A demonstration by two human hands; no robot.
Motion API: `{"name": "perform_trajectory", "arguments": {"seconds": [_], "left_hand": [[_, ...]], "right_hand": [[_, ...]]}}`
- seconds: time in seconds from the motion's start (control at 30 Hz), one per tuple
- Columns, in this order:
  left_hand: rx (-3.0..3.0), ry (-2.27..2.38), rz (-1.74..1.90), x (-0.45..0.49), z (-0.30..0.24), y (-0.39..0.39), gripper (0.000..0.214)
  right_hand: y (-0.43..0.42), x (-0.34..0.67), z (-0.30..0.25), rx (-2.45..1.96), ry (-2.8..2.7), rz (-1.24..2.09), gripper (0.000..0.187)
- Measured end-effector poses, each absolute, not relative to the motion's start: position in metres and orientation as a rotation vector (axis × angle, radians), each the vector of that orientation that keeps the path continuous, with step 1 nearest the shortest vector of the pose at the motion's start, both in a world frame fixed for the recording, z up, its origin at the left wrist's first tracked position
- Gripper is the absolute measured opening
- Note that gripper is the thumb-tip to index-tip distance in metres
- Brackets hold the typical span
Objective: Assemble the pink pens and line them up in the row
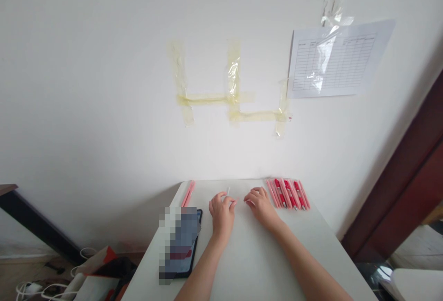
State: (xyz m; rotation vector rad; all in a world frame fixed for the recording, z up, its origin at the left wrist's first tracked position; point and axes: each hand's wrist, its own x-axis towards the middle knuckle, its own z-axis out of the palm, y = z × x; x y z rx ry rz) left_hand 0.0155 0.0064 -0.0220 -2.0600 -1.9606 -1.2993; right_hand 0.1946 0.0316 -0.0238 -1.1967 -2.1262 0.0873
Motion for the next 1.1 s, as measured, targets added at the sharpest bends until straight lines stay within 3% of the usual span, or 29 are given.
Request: {"name": "perform_trajectory", "arguments": {"seconds": [1.1], "left_hand": [[-2.164, -1.869, -1.256, 0.0186, -0.0275, 0.0081, 0.008]], "right_hand": [[0.0306, 0.195, -0.0213, -1.098, -2.092, 0.112, 0.017]]}}
